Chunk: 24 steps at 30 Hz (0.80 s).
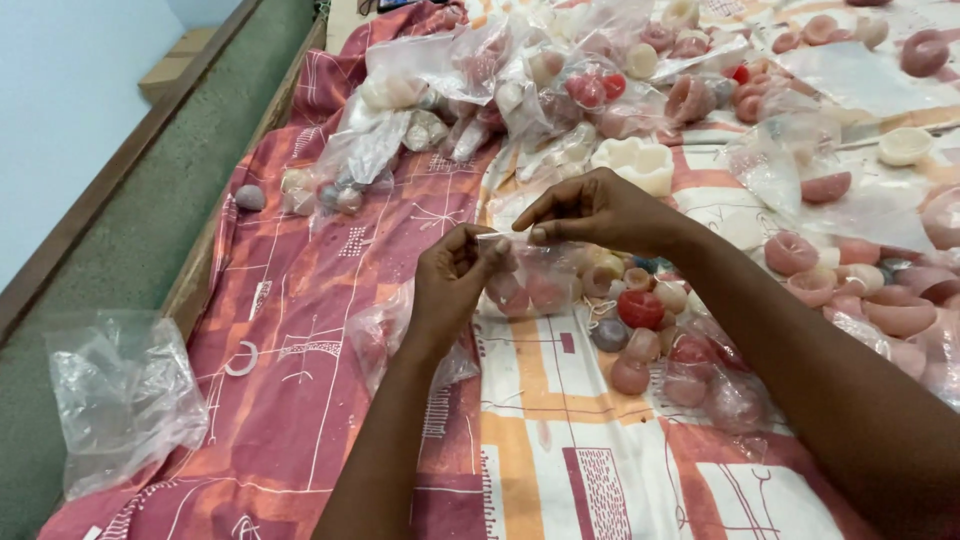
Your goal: The person is seen putting small candle-like items into plastic bags and then placing the bags into a cardboard box.
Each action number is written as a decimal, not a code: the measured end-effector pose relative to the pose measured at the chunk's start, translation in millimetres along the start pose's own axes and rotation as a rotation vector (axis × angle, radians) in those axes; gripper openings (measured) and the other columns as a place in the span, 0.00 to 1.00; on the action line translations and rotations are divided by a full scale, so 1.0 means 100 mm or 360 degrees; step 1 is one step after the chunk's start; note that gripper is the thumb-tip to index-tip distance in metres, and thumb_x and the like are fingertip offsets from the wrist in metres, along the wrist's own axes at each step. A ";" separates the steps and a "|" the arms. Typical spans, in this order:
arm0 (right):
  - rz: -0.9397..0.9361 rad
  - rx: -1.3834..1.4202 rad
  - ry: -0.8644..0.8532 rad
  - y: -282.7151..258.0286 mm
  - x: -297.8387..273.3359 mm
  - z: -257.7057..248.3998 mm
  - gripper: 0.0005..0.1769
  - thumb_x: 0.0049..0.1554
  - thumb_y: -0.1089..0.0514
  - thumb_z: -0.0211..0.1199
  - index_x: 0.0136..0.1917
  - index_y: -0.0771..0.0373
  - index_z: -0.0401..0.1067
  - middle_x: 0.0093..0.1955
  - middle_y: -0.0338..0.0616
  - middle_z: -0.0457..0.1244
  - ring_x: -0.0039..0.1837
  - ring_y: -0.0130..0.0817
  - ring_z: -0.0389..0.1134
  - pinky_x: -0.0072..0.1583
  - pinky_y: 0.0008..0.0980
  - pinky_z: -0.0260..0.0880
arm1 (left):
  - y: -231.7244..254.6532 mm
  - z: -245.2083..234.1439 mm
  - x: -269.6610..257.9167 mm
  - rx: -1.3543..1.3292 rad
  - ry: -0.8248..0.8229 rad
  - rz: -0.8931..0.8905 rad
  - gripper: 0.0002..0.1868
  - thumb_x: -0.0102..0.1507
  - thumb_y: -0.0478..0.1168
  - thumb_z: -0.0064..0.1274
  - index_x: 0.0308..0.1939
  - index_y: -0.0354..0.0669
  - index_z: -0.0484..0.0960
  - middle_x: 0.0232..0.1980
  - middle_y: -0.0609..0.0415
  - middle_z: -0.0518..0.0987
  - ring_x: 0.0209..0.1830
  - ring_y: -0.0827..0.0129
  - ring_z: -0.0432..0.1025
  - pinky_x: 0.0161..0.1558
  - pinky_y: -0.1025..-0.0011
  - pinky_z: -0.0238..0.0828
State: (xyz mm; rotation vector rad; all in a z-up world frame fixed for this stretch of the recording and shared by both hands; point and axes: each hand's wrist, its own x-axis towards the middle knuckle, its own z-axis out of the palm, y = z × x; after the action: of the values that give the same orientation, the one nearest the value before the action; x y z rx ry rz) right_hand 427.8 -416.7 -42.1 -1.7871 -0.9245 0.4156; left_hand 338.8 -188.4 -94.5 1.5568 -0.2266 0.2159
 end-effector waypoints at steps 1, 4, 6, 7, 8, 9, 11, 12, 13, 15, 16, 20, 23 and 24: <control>0.0006 0.0001 -0.0006 -0.05 -0.01 0.01 0.17 0.59 0.59 0.68 0.61 0.64 0.79 0.51 0.40 0.74 0.53 0.22 0.74 0.58 0.25 0.75 | 0.01 0.00 -0.02 -0.0005 0.0005 -0.0006 0.11 0.66 0.42 0.58 0.49 0.40 0.81 0.38 0.56 0.86 0.38 0.76 0.81 0.40 0.77 0.80; 0.0112 -0.0070 -0.0044 -0.18 -0.03 0.00 0.21 0.56 0.60 0.70 0.63 0.62 0.77 0.46 0.39 0.73 0.49 0.22 0.72 0.54 0.26 0.73 | 0.03 -0.02 -0.05 0.0014 0.0044 0.0062 0.11 0.68 0.45 0.57 0.44 0.40 0.81 0.37 0.58 0.84 0.36 0.77 0.78 0.40 0.77 0.77; 0.0186 -0.0151 -0.0090 -0.24 -0.04 -0.01 0.24 0.53 0.60 0.71 0.64 0.59 0.76 0.40 0.39 0.71 0.44 0.24 0.71 0.50 0.27 0.74 | 0.00 -0.04 -0.04 0.0084 0.0140 0.0051 0.13 0.69 0.47 0.57 0.41 0.40 0.81 0.35 0.57 0.81 0.32 0.77 0.71 0.35 0.77 0.70; 0.0186 -0.0150 -0.0089 -0.20 -0.04 -0.02 0.24 0.53 0.60 0.71 0.64 0.59 0.76 0.40 0.39 0.71 0.44 0.24 0.71 0.50 0.27 0.74 | 0.01 -0.03 -0.04 0.0085 0.0139 0.0051 0.13 0.69 0.47 0.57 0.41 0.40 0.81 0.35 0.57 0.81 0.32 0.77 0.71 0.35 0.77 0.70; 0.0132 -0.0093 -0.0062 -0.15 -0.04 -0.03 0.21 0.55 0.59 0.69 0.63 0.60 0.77 0.42 0.37 0.71 0.45 0.23 0.70 0.51 0.27 0.74 | 0.02 -0.03 -0.04 0.0016 0.0141 0.0003 0.12 0.69 0.47 0.57 0.39 0.41 0.80 0.34 0.57 0.81 0.32 0.78 0.73 0.34 0.76 0.72; 0.0076 -0.0040 -0.0035 -0.11 -0.03 -0.04 0.19 0.57 0.59 0.68 0.62 0.61 0.77 0.43 0.36 0.70 0.47 0.21 0.70 0.52 0.26 0.74 | 0.03 -0.02 -0.03 -0.0053 0.0145 -0.0042 0.12 0.68 0.47 0.56 0.38 0.42 0.80 0.33 0.57 0.81 0.32 0.78 0.74 0.34 0.76 0.74; 0.0093 -0.0054 -0.0034 -0.09 -0.03 -0.05 0.18 0.59 0.58 0.67 0.62 0.61 0.78 0.44 0.37 0.70 0.47 0.22 0.68 0.50 0.28 0.72 | -0.07 -0.04 -0.01 -0.0131 0.0127 -0.0042 0.11 0.68 0.46 0.57 0.37 0.42 0.80 0.33 0.57 0.81 0.33 0.78 0.75 0.37 0.76 0.77; 0.0112 -0.0067 -0.0031 -0.08 -0.03 -0.05 0.16 0.60 0.58 0.66 0.62 0.61 0.79 0.45 0.39 0.70 0.46 0.23 0.67 0.49 0.29 0.71 | -0.12 -0.05 0.00 -0.0209 0.0107 -0.0044 0.11 0.68 0.45 0.57 0.37 0.42 0.80 0.34 0.58 0.82 0.34 0.79 0.77 0.39 0.76 0.79; 0.0110 -0.0067 -0.0032 -0.08 -0.03 -0.05 0.16 0.60 0.58 0.66 0.62 0.61 0.79 0.45 0.39 0.70 0.46 0.23 0.67 0.49 0.29 0.71 | -0.04 -0.04 -0.02 -0.0207 0.0108 -0.0043 0.11 0.68 0.45 0.57 0.37 0.42 0.80 0.34 0.58 0.82 0.34 0.79 0.77 0.39 0.76 0.79; 0.0077 0.0030 -0.0100 -0.07 -0.03 -0.04 0.16 0.61 0.57 0.63 0.61 0.60 0.77 0.51 0.37 0.71 0.54 0.20 0.70 0.58 0.28 0.73 | 0.12 -0.02 -0.05 -0.0163 0.0114 -0.0027 0.09 0.67 0.41 0.60 0.46 0.44 0.77 0.32 0.57 0.81 0.34 0.78 0.76 0.39 0.77 0.74; 0.0077 0.0030 -0.0101 -0.09 -0.03 -0.03 0.16 0.61 0.57 0.63 0.61 0.60 0.77 0.51 0.37 0.71 0.54 0.20 0.70 0.58 0.28 0.73 | 0.14 -0.02 -0.06 -0.0162 0.0116 -0.0027 0.09 0.67 0.41 0.60 0.46 0.44 0.77 0.32 0.57 0.81 0.34 0.78 0.76 0.39 0.77 0.74; 0.0107 -0.0141 -0.0143 -0.21 -0.04 0.01 0.22 0.56 0.50 0.67 0.62 0.58 0.77 0.53 0.37 0.72 0.56 0.26 0.72 0.60 0.30 0.74 | 0.07 -0.05 -0.03 -0.0178 0.0092 -0.0098 0.12 0.66 0.39 0.58 0.52 0.43 0.78 0.33 0.56 0.83 0.36 0.79 0.77 0.40 0.77 0.75; 0.0091 -0.0616 -0.0148 -0.27 -0.02 0.05 0.27 0.49 0.46 0.74 0.61 0.53 0.77 0.53 0.38 0.71 0.55 0.31 0.72 0.56 0.34 0.75 | -0.04 -0.07 0.00 -0.0278 0.0075 -0.0137 0.11 0.66 0.39 0.58 0.51 0.41 0.79 0.35 0.57 0.84 0.37 0.79 0.77 0.42 0.77 0.79; 0.0015 -0.0968 -0.0146 -0.28 -0.01 0.06 0.28 0.47 0.44 0.77 0.60 0.51 0.78 0.54 0.38 0.70 0.55 0.33 0.72 0.53 0.36 0.75 | -0.06 -0.07 0.01 -0.0323 0.0081 -0.0157 0.11 0.66 0.39 0.58 0.51 0.41 0.79 0.35 0.57 0.84 0.37 0.79 0.77 0.43 0.76 0.80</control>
State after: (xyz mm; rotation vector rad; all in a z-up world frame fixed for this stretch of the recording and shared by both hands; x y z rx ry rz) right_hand 411.9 -408.6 -19.2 -2.3349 -1.1937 0.2331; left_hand 341.5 -181.4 -100.1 1.3555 -0.1271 0.1499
